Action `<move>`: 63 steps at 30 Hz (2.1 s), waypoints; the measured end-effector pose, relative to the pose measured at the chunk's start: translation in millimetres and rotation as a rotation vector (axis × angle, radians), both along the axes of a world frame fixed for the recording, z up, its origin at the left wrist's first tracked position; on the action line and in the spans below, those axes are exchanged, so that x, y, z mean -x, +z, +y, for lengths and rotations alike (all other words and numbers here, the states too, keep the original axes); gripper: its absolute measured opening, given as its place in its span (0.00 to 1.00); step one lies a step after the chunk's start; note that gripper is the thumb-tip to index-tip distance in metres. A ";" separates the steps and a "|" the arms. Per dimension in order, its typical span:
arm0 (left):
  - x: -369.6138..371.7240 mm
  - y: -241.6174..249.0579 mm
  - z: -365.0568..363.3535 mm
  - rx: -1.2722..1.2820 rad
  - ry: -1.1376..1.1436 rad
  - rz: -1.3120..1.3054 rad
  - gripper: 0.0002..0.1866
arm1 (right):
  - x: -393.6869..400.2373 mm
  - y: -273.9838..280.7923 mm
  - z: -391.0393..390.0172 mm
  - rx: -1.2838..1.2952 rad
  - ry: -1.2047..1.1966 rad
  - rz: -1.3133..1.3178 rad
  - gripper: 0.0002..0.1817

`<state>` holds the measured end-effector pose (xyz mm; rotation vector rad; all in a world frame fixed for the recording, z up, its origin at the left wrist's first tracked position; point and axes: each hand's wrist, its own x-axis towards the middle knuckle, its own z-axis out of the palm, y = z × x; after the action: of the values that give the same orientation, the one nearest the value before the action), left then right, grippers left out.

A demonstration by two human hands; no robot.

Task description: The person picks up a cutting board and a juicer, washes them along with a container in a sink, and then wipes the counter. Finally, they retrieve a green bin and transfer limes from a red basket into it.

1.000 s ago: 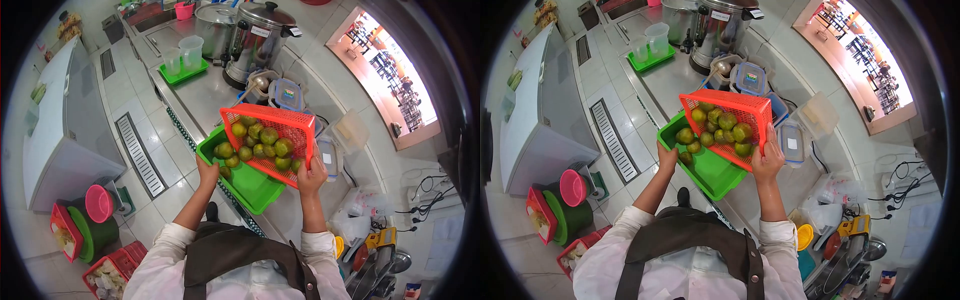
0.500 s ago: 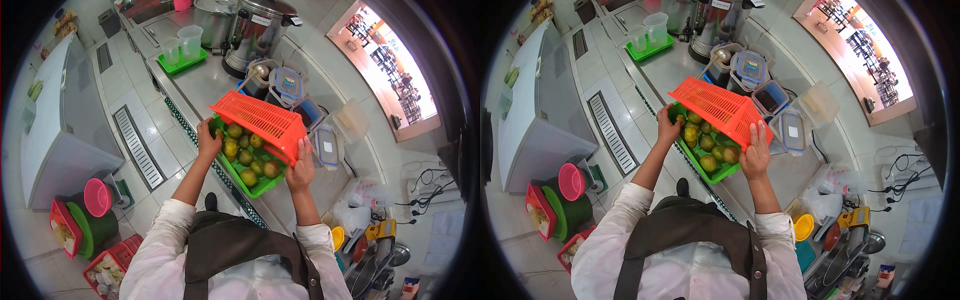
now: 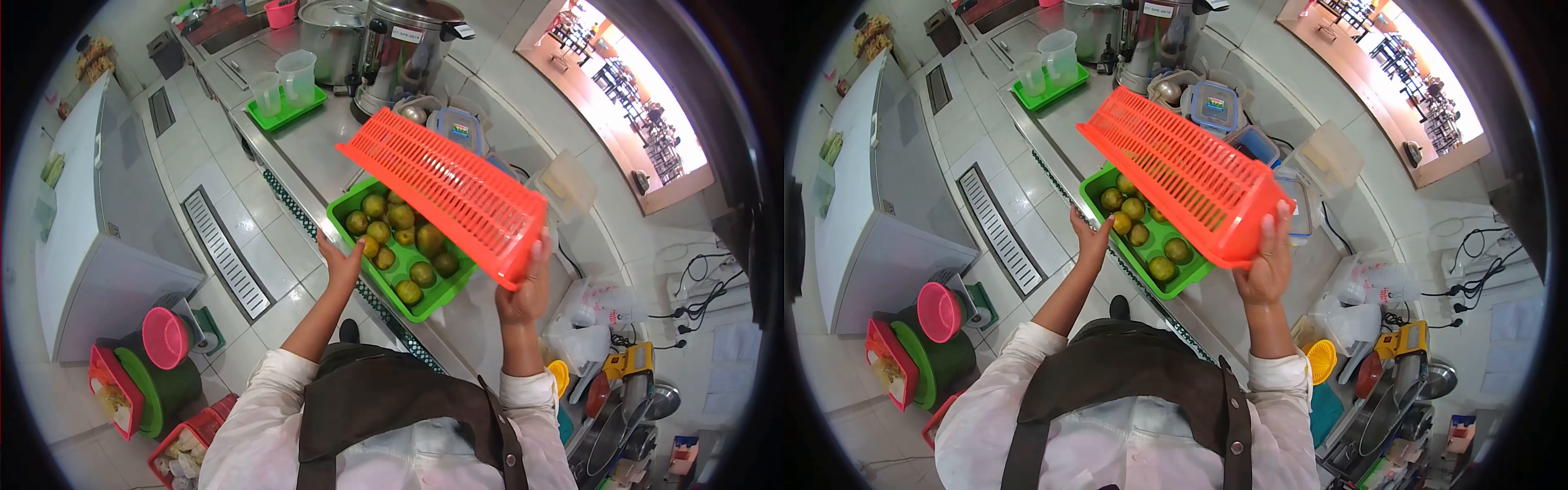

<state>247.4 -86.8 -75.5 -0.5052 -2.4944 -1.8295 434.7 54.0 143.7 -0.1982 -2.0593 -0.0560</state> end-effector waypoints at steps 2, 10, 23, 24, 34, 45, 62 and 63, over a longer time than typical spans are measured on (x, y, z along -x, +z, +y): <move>-0.1 -6.2 4.2 -0.323 0.001 -0.611 0.51 | -11.9 10.1 -1.1 0.027 -0.077 0.070 0.16; -4.6 19.6 12.6 -0.138 -0.168 -0.947 0.46 | -78.5 -12.6 -1.1 0.497 -0.283 0.363 0.07; -31.8 29.2 -24.4 -0.195 -0.469 -1.338 0.29 | -230.3 -40.6 13.5 1.510 0.139 1.159 0.17; -40.5 26.7 -30.4 -0.330 -0.519 -1.325 0.28 | -245.0 -44.6 13.1 1.551 0.177 1.177 0.19; -113.4 60.9 -126.6 -0.545 -0.204 -1.155 0.30 | -239.3 -26.1 30.1 1.727 0.241 0.967 0.26; -32.4 97.6 -273.2 -0.829 0.066 -0.916 0.28 | 66.4 -19.7 -28.6 1.896 0.797 0.532 0.20; 356.2 92.3 -425.0 -0.865 0.147 -0.827 0.22 | 510.9 -0.2 -169.1 2.189 0.980 0.439 0.19; 381.8 84.2 -422.5 -0.875 0.117 -0.832 0.21 | 547.5 -10.3 -168.4 2.179 0.999 0.429 0.18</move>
<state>-134.4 -509.3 8.7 0.5150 -1.5457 -3.1704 -112.8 -114.5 133.4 -0.3576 -0.7129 2.4953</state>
